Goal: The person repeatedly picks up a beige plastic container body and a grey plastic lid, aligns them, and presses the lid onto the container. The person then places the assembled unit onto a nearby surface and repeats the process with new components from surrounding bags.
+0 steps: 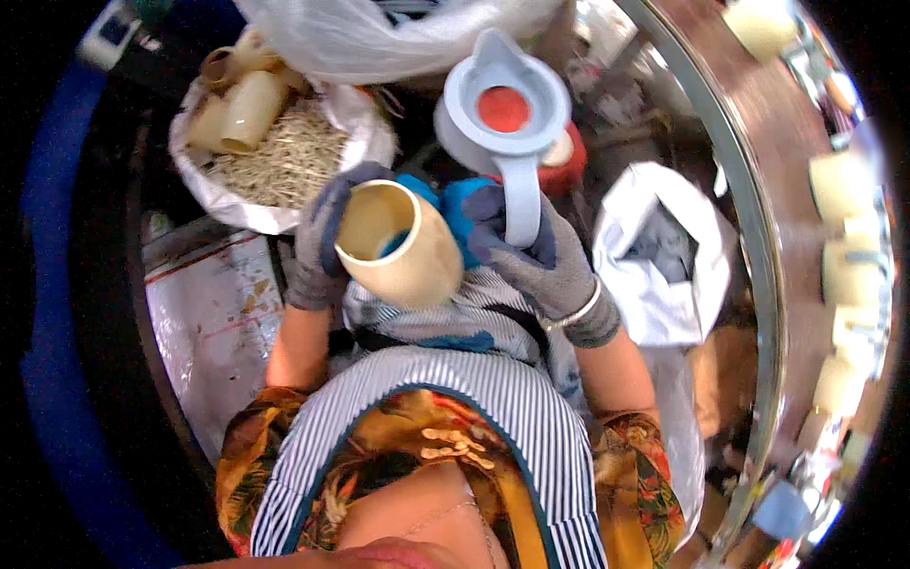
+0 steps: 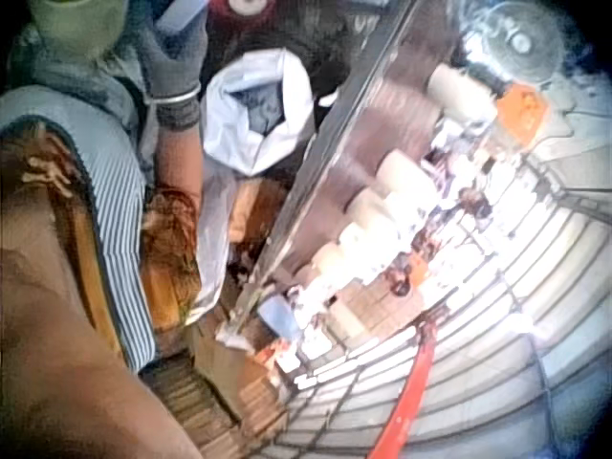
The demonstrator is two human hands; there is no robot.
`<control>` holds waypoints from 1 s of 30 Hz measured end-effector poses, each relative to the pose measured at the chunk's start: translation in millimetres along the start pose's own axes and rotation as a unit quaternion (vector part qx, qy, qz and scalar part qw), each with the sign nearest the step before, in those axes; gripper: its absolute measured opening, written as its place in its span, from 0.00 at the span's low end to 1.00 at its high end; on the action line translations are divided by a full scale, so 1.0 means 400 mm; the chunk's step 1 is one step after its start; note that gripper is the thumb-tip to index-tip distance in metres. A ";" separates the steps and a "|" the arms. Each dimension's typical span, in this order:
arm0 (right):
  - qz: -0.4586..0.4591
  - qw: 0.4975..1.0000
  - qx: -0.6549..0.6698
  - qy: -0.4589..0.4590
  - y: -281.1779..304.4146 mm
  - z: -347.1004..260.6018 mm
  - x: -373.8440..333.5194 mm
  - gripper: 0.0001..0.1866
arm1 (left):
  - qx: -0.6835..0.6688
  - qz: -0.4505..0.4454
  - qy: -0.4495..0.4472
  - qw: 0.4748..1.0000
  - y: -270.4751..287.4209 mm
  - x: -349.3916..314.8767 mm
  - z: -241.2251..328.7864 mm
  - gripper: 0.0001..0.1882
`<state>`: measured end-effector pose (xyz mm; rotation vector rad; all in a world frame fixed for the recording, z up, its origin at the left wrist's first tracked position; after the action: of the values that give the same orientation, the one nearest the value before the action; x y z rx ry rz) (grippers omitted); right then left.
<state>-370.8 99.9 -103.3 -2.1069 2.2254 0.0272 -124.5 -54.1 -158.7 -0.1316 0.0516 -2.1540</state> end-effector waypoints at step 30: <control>0.113 0.987 0.111 -0.014 0.088 0.042 0.097 0.15 | -0.185 -0.136 0.171 0.958 -0.103 0.036 -0.126 0.29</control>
<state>-407.3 64.2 -124.2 -1.7266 2.3167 -0.1692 -172.2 -43.8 -204.2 0.0240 0.6734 -2.3999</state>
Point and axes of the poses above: each hand's wrist, its own x-axis towards the middle knuckle, its own y-axis out of the back of the hand, z = x × y, the point moved 2 cm from there along x, towards the middle knuckle, and after that the axes turned 3 degrees about -z, right-handed, at the moved point
